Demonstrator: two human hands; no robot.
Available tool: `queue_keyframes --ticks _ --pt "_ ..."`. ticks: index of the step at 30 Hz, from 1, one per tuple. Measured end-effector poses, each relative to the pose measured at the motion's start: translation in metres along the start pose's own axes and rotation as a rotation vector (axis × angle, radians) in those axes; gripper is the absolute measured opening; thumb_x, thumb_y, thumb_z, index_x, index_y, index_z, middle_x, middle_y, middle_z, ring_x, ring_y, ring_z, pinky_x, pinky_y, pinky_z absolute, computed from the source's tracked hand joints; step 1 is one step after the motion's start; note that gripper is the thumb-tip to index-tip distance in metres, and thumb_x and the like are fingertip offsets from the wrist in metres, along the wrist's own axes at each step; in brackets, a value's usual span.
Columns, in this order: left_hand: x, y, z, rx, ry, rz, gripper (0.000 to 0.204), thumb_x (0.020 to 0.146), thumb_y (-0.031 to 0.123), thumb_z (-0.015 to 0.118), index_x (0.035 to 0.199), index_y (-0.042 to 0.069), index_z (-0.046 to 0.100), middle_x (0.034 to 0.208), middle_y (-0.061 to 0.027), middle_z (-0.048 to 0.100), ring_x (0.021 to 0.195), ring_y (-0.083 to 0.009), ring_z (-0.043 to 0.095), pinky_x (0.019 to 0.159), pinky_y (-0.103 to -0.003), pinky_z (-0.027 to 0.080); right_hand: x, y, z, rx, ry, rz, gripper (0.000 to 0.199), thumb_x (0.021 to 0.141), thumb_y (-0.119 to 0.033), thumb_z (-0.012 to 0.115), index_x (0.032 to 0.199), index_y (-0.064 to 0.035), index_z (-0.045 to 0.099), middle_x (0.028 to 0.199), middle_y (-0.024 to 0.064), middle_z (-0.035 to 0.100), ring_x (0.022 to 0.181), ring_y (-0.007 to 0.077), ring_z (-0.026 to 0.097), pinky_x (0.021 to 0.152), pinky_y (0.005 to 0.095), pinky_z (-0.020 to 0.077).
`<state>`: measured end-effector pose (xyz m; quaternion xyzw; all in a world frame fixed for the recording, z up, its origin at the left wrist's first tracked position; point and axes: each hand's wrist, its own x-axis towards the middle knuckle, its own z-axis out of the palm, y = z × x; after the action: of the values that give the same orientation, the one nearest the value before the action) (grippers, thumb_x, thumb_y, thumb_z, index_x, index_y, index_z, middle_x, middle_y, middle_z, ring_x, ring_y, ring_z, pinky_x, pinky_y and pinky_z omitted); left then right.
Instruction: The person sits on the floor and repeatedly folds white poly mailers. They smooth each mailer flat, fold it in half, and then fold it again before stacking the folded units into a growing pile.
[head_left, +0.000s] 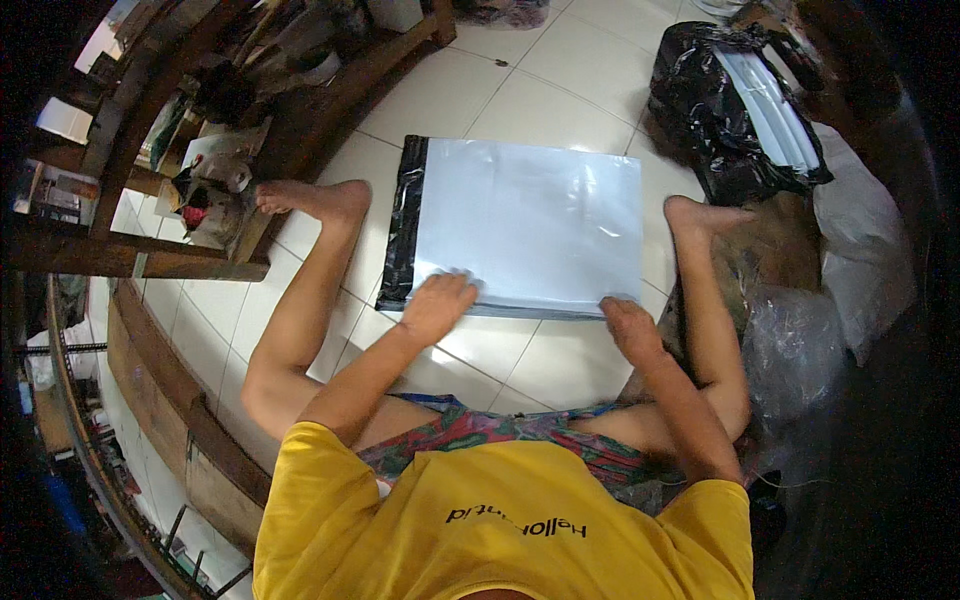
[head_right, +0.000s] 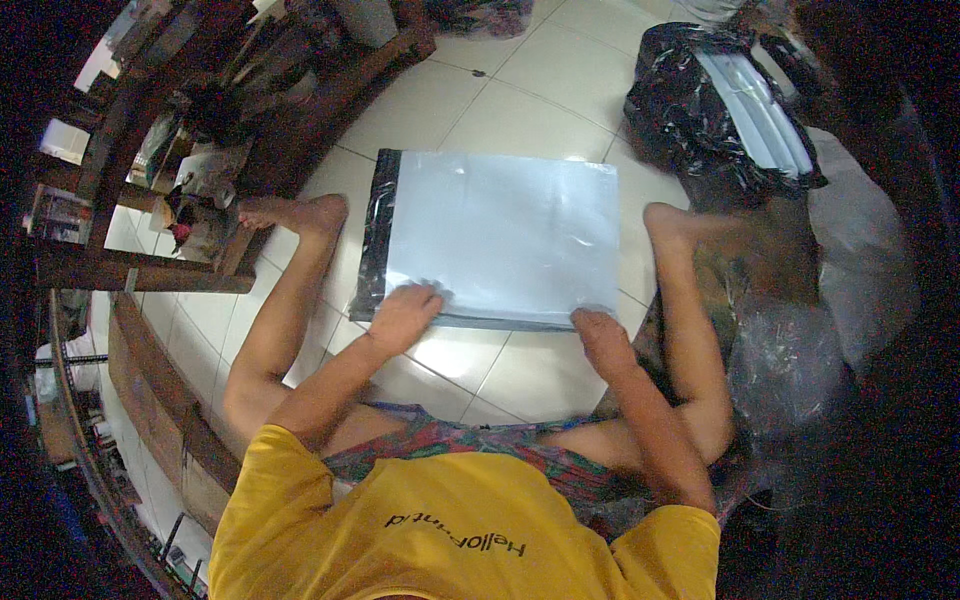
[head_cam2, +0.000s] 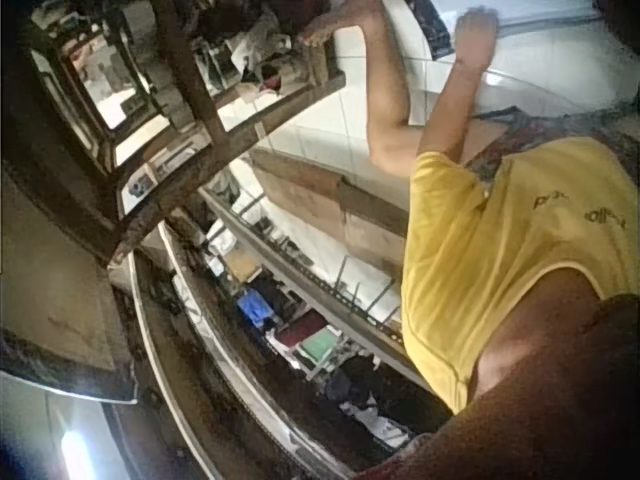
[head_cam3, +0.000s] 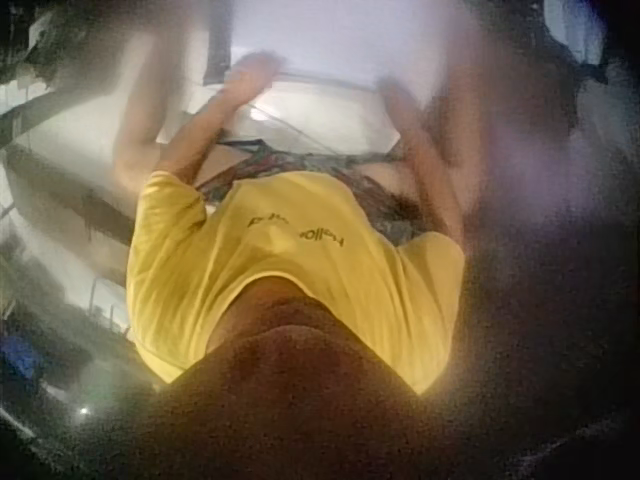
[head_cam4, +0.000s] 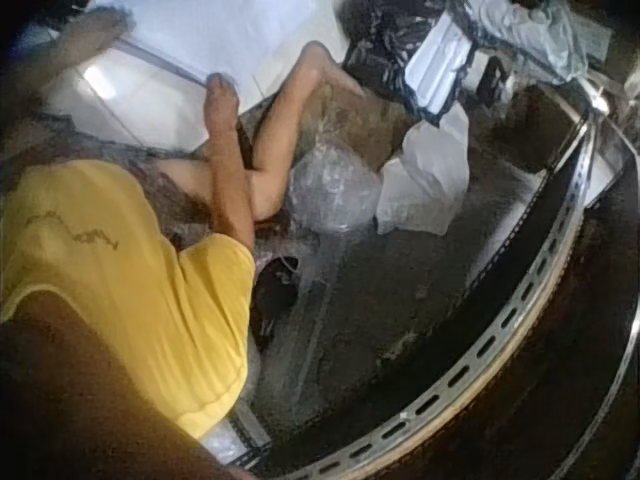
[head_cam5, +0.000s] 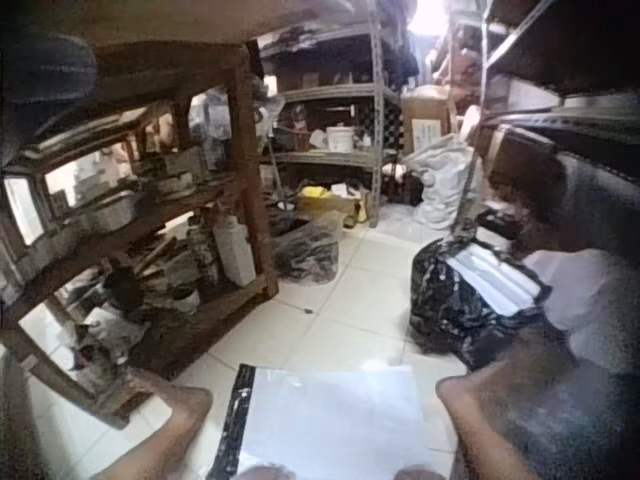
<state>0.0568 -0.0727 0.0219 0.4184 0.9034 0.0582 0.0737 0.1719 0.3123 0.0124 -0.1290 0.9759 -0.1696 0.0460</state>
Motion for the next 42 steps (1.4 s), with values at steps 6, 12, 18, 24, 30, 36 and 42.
queue_keyframes --ticks 6,12,18,24,30,36,42 --pt "-0.052 -0.057 -0.015 0.120 -0.035 -0.066 0.017 0.086 0.012 0.056 0.101 0.009 0.063 0.116 -0.0112 0.060 0.111 -0.0263 0.056 0.094 -0.041 0.046 0.019 -0.005 -0.029 0.009 -0.167 0.067 0.028 0.082 0.000 0.061 0.110 -0.0045 0.063 0.104 0.0179 0.067 0.094 0.0387 0.065 0.084 0.0461 0.0542" --pt "-0.057 -0.073 -0.016 -0.073 0.096 -0.054 0.015 0.080 0.011 0.066 0.094 0.005 0.062 0.087 -0.0113 0.064 0.085 -0.0329 0.065 0.081 -0.046 0.054 0.000 0.013 -0.025 -0.046 -0.019 -0.015 0.033 0.080 -0.002 0.068 0.112 -0.0044 0.065 0.104 0.0179 0.065 0.100 0.0360 0.065 0.088 0.0463 0.0524" --pt "-0.057 -0.088 -0.021 -0.350 0.073 -0.301 0.031 0.091 0.021 0.067 0.117 0.005 0.064 0.093 -0.0191 0.070 0.086 -0.0374 0.068 0.079 -0.045 0.054 0.006 0.033 -0.056 0.203 -0.117 0.218 0.024 0.092 -0.015 0.065 0.113 -0.0036 0.062 0.102 0.0209 0.066 0.095 0.0426 0.063 0.085 0.0484 0.0511" --pt "-0.039 -0.096 -0.009 -0.795 -0.055 -0.751 0.068 0.092 0.028 0.066 0.150 0.013 0.034 0.095 -0.0220 0.069 0.086 -0.0274 0.068 0.080 -0.041 0.053 0.029 0.060 -0.044 0.419 -0.140 0.500 0.037 0.095 -0.018 0.062 0.129 -0.0037 0.056 0.113 0.0270 0.064 0.105 0.0421 0.063 0.091 0.0477 0.0492" --pt "-0.026 -0.098 0.002 -0.609 -0.097 -0.802 0.076 0.090 0.033 0.067 0.151 0.006 0.031 0.099 -0.0329 0.068 0.095 -0.0451 0.069 0.086 -0.046 0.054 0.036 0.012 -0.048 -0.160 0.132 0.112 0.058 0.083 -0.008 0.066 0.139 -0.0082 0.052 0.137 0.0273 0.052 0.125 0.0433 0.052 0.106 0.0481 0.0427" --pt "-0.019 -0.073 -0.017 -0.169 0.143 -0.568 0.068 0.087 0.025 0.070 0.144 0.003 0.040 0.124 -0.0291 0.057 0.119 -0.0421 0.055 0.102 -0.048 0.043 0.028 -0.014 -0.007 -0.445 -0.069 -0.034 0.065 0.087 -0.010 0.056 0.149 -0.0075 0.039 0.147 0.0185 0.045 0.138 0.0365 0.041 0.117 0.0534 0.0298" --pt "-0.032 -0.038 -0.018 0.033 0.041 -0.031 0.063 0.079 0.019 0.074 0.134 0.003 0.049 0.132 -0.0210 0.050 0.126 -0.0373 0.045 0.109 -0.048 0.036 0.038 -0.008 -0.008 -0.316 -0.041 -0.022 0.060 0.087 -0.010 0.056 0.145 -0.0084 0.043 0.141 0.0177 0.050 0.130 0.0363 0.048 0.111 0.0518 0.0363"
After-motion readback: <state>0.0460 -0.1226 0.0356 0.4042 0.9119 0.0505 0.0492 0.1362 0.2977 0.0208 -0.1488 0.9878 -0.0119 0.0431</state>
